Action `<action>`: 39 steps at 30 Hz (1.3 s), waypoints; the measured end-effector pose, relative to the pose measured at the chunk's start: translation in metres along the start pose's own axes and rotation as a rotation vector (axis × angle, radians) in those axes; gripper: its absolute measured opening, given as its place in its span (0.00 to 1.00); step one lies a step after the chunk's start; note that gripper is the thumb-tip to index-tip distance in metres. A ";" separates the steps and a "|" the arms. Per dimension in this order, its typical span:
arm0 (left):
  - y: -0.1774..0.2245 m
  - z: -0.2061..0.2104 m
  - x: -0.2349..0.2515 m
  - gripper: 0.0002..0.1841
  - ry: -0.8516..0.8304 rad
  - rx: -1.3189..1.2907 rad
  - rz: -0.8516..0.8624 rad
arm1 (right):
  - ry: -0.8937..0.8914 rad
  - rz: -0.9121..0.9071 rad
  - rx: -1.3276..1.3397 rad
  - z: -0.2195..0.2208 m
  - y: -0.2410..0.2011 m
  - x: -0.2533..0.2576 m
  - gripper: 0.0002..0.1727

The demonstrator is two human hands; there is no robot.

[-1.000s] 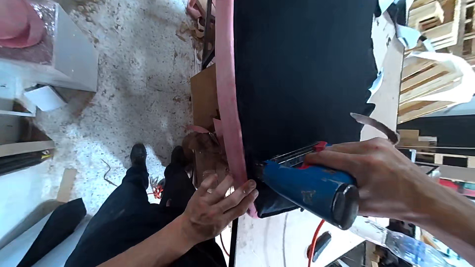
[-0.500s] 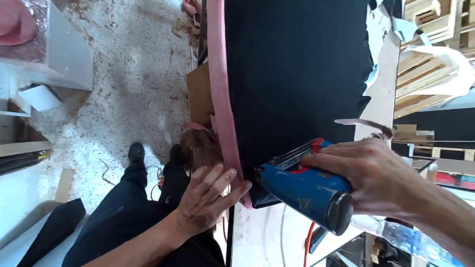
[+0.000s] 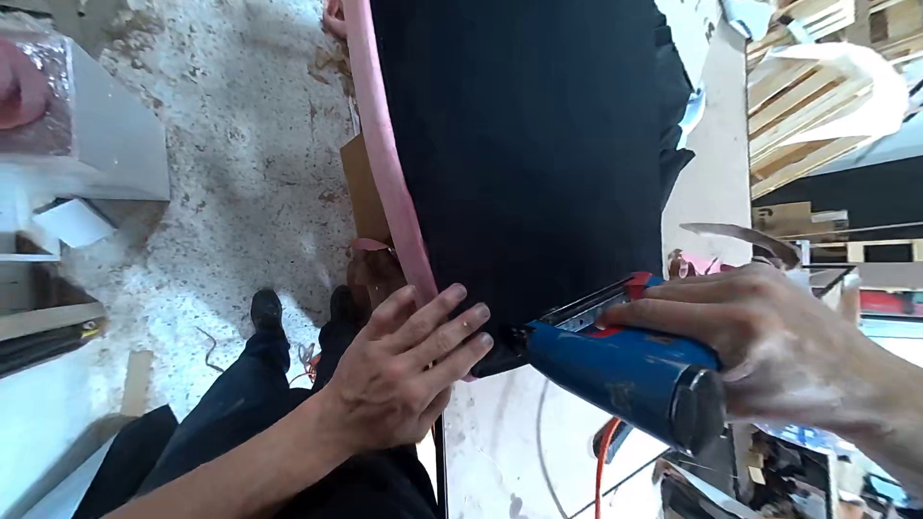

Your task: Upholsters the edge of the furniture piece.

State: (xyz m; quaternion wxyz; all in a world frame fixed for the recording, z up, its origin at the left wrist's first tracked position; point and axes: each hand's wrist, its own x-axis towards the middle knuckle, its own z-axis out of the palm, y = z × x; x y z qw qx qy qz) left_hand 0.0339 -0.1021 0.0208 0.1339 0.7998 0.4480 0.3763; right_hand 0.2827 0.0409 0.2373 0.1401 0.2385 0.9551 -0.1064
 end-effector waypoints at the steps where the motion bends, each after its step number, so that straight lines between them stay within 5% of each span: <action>1: 0.002 0.002 -0.005 0.21 -0.033 0.009 -0.025 | 0.006 -0.004 0.002 0.000 0.001 0.002 0.18; 15: 0.014 0.015 -0.036 0.28 -0.134 -0.087 -0.249 | -0.045 -0.077 -0.048 0.023 -0.009 0.042 0.17; 23: -0.002 0.017 -0.045 0.27 -0.026 -0.192 -0.135 | 0.001 0.010 0.029 0.005 -0.015 0.002 0.18; 33: -0.007 0.015 -0.046 0.23 0.024 -0.228 -0.137 | -0.035 -0.081 -0.058 0.030 -0.017 0.009 0.16; 39: -0.024 -0.002 -0.055 0.17 0.102 -0.129 -0.277 | 0.085 0.138 0.055 -0.002 -0.028 -0.058 0.22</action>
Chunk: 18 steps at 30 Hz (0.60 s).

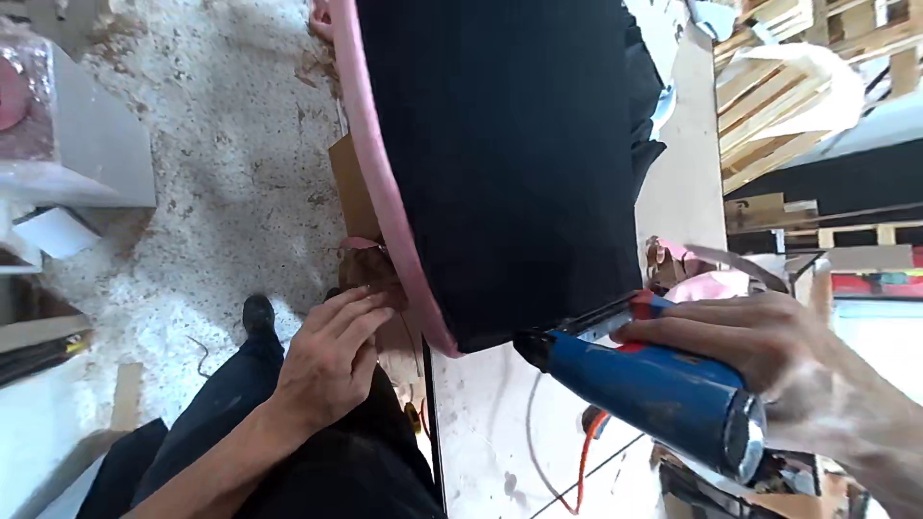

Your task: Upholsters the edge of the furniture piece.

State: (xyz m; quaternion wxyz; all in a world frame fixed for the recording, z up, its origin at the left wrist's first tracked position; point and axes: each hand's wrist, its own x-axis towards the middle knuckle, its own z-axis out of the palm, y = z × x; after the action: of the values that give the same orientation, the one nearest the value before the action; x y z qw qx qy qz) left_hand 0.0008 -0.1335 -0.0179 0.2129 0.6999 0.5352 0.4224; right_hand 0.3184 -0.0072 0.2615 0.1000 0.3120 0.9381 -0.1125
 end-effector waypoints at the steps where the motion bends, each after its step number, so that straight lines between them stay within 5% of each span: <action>1: 0.000 -0.003 0.003 0.16 0.004 0.010 0.005 | 0.013 0.061 0.003 0.000 -0.005 -0.012 0.22; 5: 0.015 -0.003 0.032 0.14 -0.027 0.014 0.097 | 0.076 0.421 0.180 0.044 -0.048 -0.065 0.26; 8: 0.035 0.029 0.077 0.21 -0.267 0.055 0.265 | 0.186 0.746 0.341 0.121 -0.095 -0.102 0.35; 12: 0.055 0.070 0.107 0.34 -0.629 0.256 0.474 | 0.320 1.198 0.066 0.217 -0.156 -0.116 0.32; 16: 0.044 0.037 0.110 0.36 -0.580 0.370 0.496 | 0.403 1.517 0.074 0.279 -0.176 -0.114 0.38; 18: 0.037 0.016 0.122 0.36 -0.579 0.378 0.464 | 0.417 1.597 0.348 0.276 -0.168 -0.104 0.39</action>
State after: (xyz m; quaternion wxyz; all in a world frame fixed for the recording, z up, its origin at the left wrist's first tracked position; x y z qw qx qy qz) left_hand 0.0436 -0.0303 0.0452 0.1217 0.9185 0.3495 0.1391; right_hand 0.3307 -0.2720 0.0499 -0.0752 0.9069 0.4044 -0.0910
